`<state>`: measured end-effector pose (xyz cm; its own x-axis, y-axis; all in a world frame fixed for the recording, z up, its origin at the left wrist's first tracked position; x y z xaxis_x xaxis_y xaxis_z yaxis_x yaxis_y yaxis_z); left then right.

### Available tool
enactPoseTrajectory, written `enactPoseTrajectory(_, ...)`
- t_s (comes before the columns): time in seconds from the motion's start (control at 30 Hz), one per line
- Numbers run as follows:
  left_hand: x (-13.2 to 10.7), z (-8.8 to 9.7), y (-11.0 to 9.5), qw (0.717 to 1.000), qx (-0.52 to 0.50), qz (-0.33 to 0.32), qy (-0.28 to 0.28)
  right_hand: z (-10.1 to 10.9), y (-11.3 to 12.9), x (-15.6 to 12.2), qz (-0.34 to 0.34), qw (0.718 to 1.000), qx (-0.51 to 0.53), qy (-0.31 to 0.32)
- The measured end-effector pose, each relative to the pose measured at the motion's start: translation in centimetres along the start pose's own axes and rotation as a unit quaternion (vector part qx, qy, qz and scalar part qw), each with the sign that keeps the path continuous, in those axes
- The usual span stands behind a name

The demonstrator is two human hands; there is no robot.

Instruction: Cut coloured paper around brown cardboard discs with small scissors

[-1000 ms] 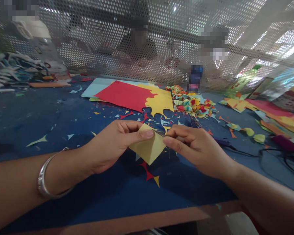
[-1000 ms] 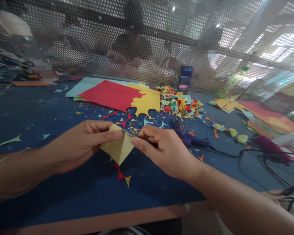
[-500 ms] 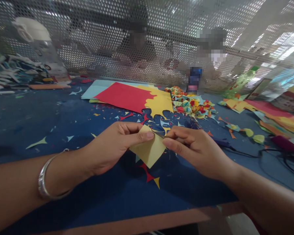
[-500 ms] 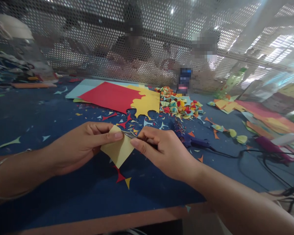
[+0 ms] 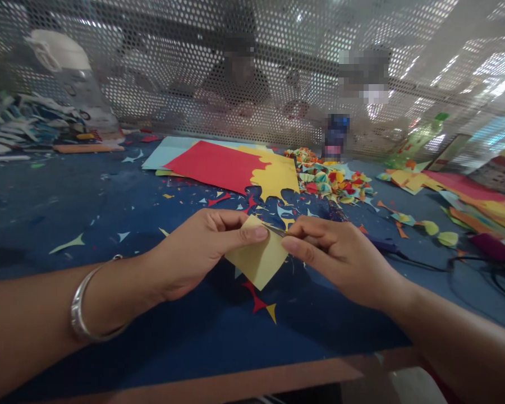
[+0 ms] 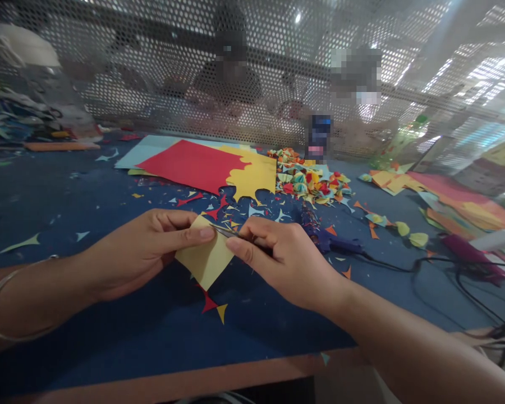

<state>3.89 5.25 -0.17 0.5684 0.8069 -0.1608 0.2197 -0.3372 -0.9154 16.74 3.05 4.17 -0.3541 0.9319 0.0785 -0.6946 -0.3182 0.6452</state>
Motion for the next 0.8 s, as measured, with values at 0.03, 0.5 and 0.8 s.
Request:
enactPoseTrajectory(0.03, 0.0, -0.01, -0.03, 1.0, 0.002, -0.001, 0.001, -0.01, -0.02, 0.01, 0.0, 1.0, 0.0, 0.0)
enactPoseTrajectory(0.5, 0.11, -0.12, 0.25, 1.0, 0.0, 0.009, 0.005, 0.01, 0.08, -0.16, 0.004, 1.0, 0.0, -0.002)
enactPoseTrajectory(0.8, 0.02, -0.25, 0.62, 1.0, 0.003, 0.025, 0.007, -0.18, 0.04, 0.02, -0.001, 1.0, 0.005, 0.006)
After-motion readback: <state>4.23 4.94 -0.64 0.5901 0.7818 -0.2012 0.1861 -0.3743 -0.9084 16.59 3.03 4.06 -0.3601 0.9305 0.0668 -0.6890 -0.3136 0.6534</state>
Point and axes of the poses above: each hand's wrist, its own x-axis towards the middle knuckle, its own z-axis out of the back of the hand, y = z × x, the point moved 10 cm from there along x, towards the middle knuckle, and after that the axes turned 5 degrees about -x, right-handed, at the moved point
